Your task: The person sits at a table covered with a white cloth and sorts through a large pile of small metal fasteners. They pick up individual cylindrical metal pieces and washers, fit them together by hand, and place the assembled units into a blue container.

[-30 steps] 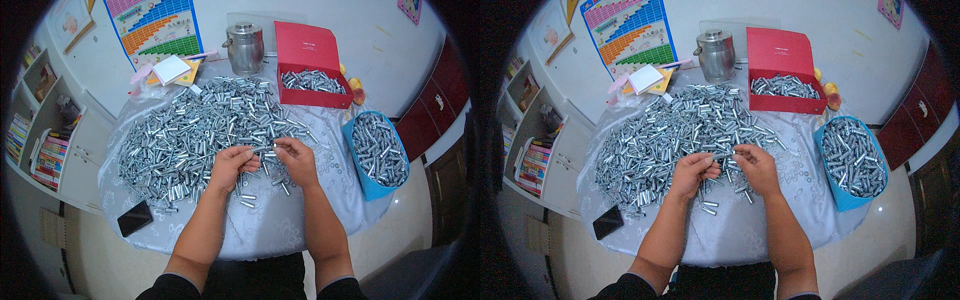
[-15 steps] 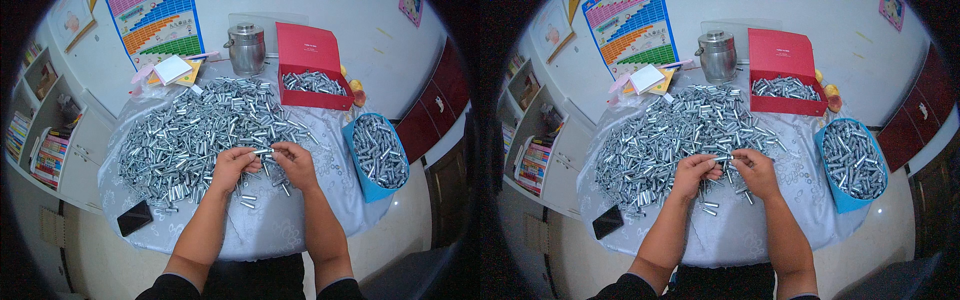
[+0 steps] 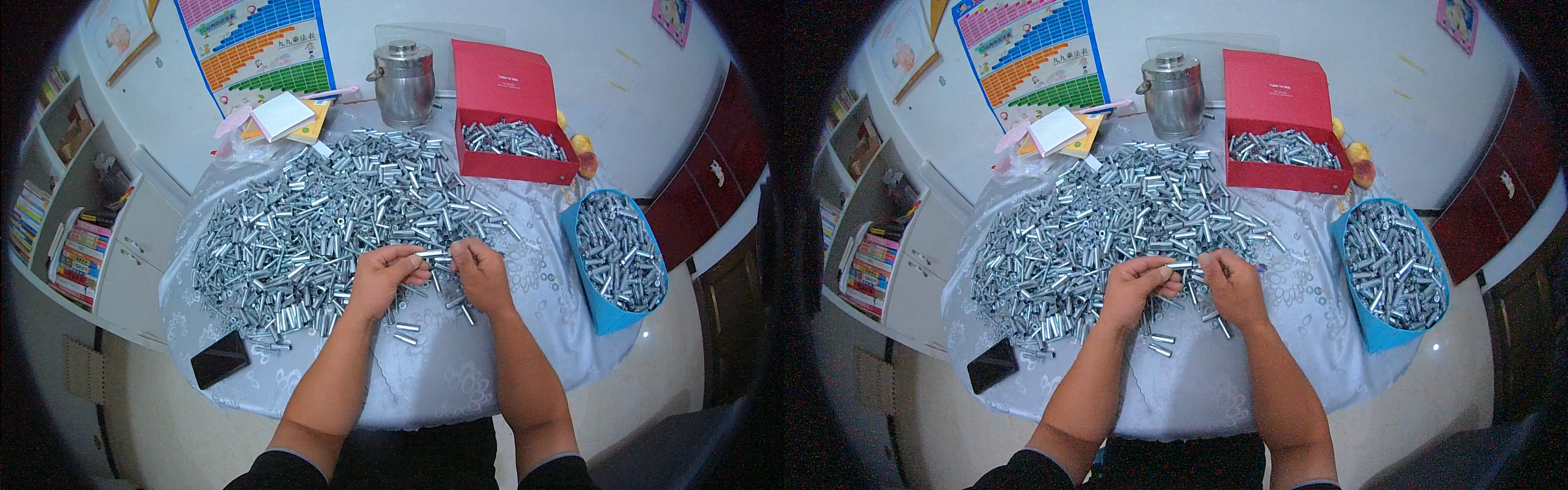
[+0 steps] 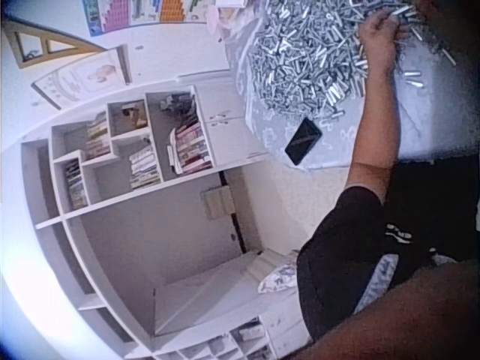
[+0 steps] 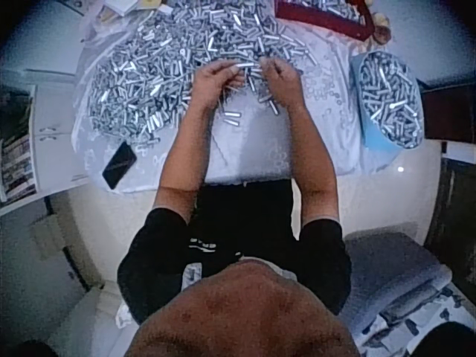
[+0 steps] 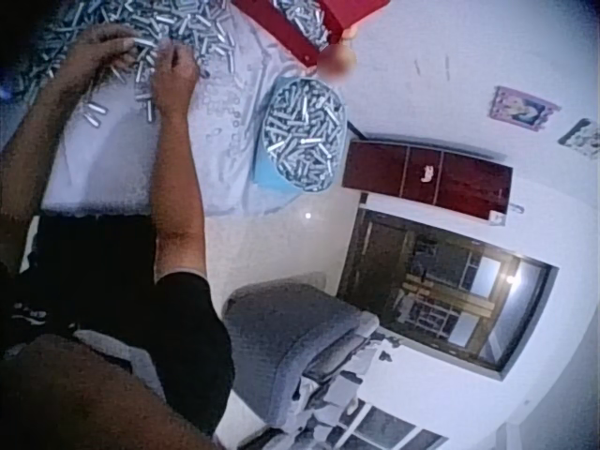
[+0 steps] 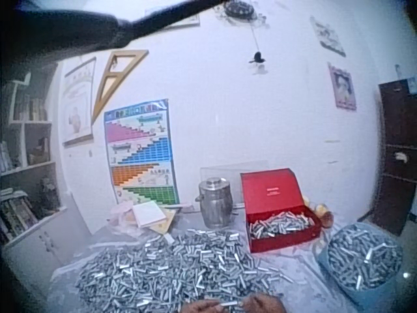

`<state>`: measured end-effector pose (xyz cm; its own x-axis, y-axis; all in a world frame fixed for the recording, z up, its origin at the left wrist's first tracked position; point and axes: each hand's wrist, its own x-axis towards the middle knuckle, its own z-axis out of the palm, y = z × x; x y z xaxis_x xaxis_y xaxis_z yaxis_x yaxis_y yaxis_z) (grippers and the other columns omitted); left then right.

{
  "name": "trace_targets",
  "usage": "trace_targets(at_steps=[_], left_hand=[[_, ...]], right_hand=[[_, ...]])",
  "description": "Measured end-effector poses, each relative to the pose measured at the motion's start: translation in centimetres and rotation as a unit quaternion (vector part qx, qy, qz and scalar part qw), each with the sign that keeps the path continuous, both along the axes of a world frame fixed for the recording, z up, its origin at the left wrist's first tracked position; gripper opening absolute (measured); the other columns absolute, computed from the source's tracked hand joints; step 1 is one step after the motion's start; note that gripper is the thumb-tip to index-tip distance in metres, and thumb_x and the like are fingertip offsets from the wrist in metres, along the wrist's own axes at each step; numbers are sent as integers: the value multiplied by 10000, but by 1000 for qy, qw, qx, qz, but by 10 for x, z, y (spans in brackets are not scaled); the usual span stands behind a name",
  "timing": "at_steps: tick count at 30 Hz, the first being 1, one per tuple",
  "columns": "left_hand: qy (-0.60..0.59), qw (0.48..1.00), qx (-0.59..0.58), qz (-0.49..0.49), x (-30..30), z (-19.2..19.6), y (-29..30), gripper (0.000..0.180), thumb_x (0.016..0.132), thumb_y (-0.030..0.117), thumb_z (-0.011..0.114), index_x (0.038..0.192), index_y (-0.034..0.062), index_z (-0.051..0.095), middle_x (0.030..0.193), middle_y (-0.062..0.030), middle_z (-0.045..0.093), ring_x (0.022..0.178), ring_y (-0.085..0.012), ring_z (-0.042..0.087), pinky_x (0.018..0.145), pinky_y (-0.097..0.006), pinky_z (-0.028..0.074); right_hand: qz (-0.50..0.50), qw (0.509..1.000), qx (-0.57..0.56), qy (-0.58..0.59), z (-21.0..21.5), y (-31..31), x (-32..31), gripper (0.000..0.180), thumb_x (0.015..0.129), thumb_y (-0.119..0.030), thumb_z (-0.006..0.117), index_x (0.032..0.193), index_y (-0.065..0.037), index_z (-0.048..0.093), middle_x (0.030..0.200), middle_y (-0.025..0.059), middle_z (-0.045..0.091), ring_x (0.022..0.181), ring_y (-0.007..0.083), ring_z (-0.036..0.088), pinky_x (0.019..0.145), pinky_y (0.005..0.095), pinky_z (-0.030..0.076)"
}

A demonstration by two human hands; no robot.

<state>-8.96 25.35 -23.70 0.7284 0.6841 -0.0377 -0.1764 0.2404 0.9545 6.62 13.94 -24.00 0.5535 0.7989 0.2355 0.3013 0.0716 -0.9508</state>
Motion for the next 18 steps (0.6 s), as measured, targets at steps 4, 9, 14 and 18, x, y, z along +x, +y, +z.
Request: trace_targets(at_steps=[4, 9, 14, 18], left_hand=[[6, 1000, -6, 3, 0, -1, 2, 233, 894, 52, 620, 1095, -65, 642, 898, -148, 701, 758, -204, 695, 694, -303, 589], [1, 1000, 0, -3, 1, -2, 0, 238, 895, 53, 618, 1100, -68, 639, 896, -146, 701, 753, -200, 695, 685, -297, 588], [2, 1000, -14, -1, 2, -5, 1, 244, 896, 56, 618, 1105, -69, 636, 893, -148, 700, 755, -203, 696, 689, -296, 587], [-1, 1000, -9, -3, 2, -4, 0, 247, 902, 67, 615, 1107, -69, 635, 893, -152, 698, 756, -204, 696, 692, -299, 585]], right_hand=[[23, 997, 57, 39, 10, -2, -7, 222, 943, -220, 597, 973, -3, 626, 756, 28, 600, 671, 101, 538, 610, 268, 450], [40, 998, -37, -17, -2, -3, 3, 173, 914, -163, 631, 984, -5, 633, 762, 8, 596, 677, 75, 538, 615, 238, 448], [4, 998, -4, 55, 17, -3, -8, 196, 924, -186, 619, 969, 5, 630, 735, 9, 594, 638, 86, 531, 599, 250, 446], [10, 999, -43, -6, 5, -5, -1, 212, 936, -202, 603, 968, 7, 629, 742, 16, 607, 650, 92, 541, 609, 251, 447]])
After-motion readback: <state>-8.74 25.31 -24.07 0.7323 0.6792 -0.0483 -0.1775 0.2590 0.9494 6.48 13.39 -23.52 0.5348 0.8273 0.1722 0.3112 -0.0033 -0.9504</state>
